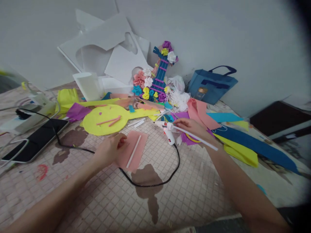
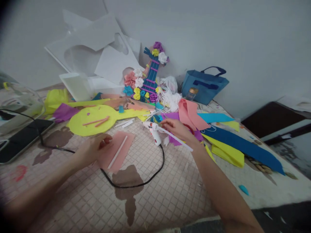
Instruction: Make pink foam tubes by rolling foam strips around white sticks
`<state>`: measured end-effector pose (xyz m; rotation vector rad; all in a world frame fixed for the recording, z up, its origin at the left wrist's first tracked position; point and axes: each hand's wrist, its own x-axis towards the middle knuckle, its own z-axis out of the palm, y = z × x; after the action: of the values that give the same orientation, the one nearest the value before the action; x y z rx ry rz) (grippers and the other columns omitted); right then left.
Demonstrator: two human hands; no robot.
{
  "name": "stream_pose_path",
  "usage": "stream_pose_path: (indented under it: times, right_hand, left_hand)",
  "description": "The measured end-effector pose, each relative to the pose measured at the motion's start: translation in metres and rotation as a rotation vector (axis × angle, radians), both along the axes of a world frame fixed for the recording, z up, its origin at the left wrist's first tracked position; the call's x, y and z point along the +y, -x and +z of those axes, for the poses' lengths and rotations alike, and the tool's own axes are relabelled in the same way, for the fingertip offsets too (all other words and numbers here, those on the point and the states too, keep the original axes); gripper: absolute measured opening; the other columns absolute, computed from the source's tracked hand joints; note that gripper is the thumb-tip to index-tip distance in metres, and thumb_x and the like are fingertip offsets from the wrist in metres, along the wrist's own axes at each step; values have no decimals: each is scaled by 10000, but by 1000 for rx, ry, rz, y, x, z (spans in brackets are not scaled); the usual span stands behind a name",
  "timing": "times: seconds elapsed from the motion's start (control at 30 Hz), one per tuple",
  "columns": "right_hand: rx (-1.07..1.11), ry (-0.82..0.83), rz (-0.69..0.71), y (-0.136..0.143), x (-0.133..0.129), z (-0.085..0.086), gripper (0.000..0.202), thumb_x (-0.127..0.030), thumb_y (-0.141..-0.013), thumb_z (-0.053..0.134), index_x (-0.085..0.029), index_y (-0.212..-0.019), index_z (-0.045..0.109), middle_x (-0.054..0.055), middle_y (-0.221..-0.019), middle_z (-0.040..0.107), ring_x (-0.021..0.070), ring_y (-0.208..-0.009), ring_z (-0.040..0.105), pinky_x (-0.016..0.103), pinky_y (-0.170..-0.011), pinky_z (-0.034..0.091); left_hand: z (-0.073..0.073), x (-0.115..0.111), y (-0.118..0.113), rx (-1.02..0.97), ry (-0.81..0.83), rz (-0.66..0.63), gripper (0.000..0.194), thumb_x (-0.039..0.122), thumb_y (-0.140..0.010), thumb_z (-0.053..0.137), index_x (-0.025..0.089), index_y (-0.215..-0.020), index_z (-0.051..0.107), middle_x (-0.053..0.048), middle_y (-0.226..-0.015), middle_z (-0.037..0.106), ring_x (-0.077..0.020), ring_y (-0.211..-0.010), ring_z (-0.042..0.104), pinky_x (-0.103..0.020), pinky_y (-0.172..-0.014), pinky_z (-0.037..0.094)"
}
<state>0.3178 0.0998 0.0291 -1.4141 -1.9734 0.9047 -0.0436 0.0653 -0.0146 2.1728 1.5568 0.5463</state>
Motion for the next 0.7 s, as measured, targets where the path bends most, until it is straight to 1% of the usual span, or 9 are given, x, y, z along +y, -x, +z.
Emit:
stream_pose_path:
  times: [0.07, 0.1, 0.17, 0.23, 0.3, 0.43, 0.6, 0.7]
  right_hand:
    - [25, -21, -9, 1, 21, 2, 232, -172, -836, 430, -185, -1000, 594, 69, -979, 660, 185, -900, 622, 315, -757, 504]
    - [44, -13, 12, 3, 32, 0, 245, -106, -798, 425, -182, -952, 600, 65, -972, 664, 181, -909, 623, 320, -773, 505]
    - [55, 14, 48, 11, 55, -6, 277, -15, -710, 418, -175, -835, 607, 45, -889, 678, 164, -839, 638, 315, -760, 515]
    - [57, 58, 87, 19, 75, -15, 294, 22, -652, 402, -164, -753, 605, 28, -794, 684, 150, -740, 651, 308, -713, 529]
    - [65, 84, 111, 25, 92, -24, 297, 38, -628, 394, -158, -713, 600, 18, -744, 684, 142, -700, 656, 294, -686, 534]
    - [93, 67, 126, 35, 123, -33, 280, 42, -629, 412, -155, -699, 598, 21, -774, 694, 137, -755, 662, 282, -723, 530]
    - [116, -30, 108, 44, 157, -35, 229, 24, -627, 479, -159, -659, 612, 2, -749, 688, 133, -756, 634, 301, -796, 502]
    - [145, -67, 79, 46, 163, -34, 222, 10, -635, 477, -162, -664, 614, 1, -737, 679, 138, -750, 633, 307, -786, 503]
  left_hand:
    - [0, 0, 1, 3, -2, -3, 254, 348, -811, 493, 164, -964, 577, -80, -891, 657, -191, -717, 611, -303, -648, 451]
    - [1, 1, 1, 0, -4, -6, 254, 350, -812, 493, 164, -962, 579, -79, -885, 658, -190, -713, 610, -304, -649, 451]
    - [1, 1, 2, -9, -6, -11, 250, 349, -816, 490, 165, -957, 584, -74, -867, 661, -187, -696, 608, -304, -644, 451]
    - [0, 2, 2, -22, -12, -16, 245, 345, -819, 486, 165, -952, 588, -68, -844, 662, -184, -682, 606, -301, -633, 451]
    - [-1, 3, 3, -34, -27, -12, 244, 345, -820, 482, 166, -946, 590, -61, -811, 659, -183, -663, 604, -297, -615, 451]
    - [-4, 9, 7, -76, -59, 16, 254, 356, -814, 487, 163, -948, 584, -58, -785, 649, -182, -649, 606, -295, -601, 466]
    - [-1, 13, 11, -87, -58, 49, 248, 349, -812, 491, 160, -947, 577, -74, -835, 659, -177, -656, 616, -299, -620, 490]
    - [2, 12, 11, -93, -55, 51, 241, 345, -811, 493, 157, -932, 581, -72, -818, 661, -179, -663, 620, -298, -626, 495]
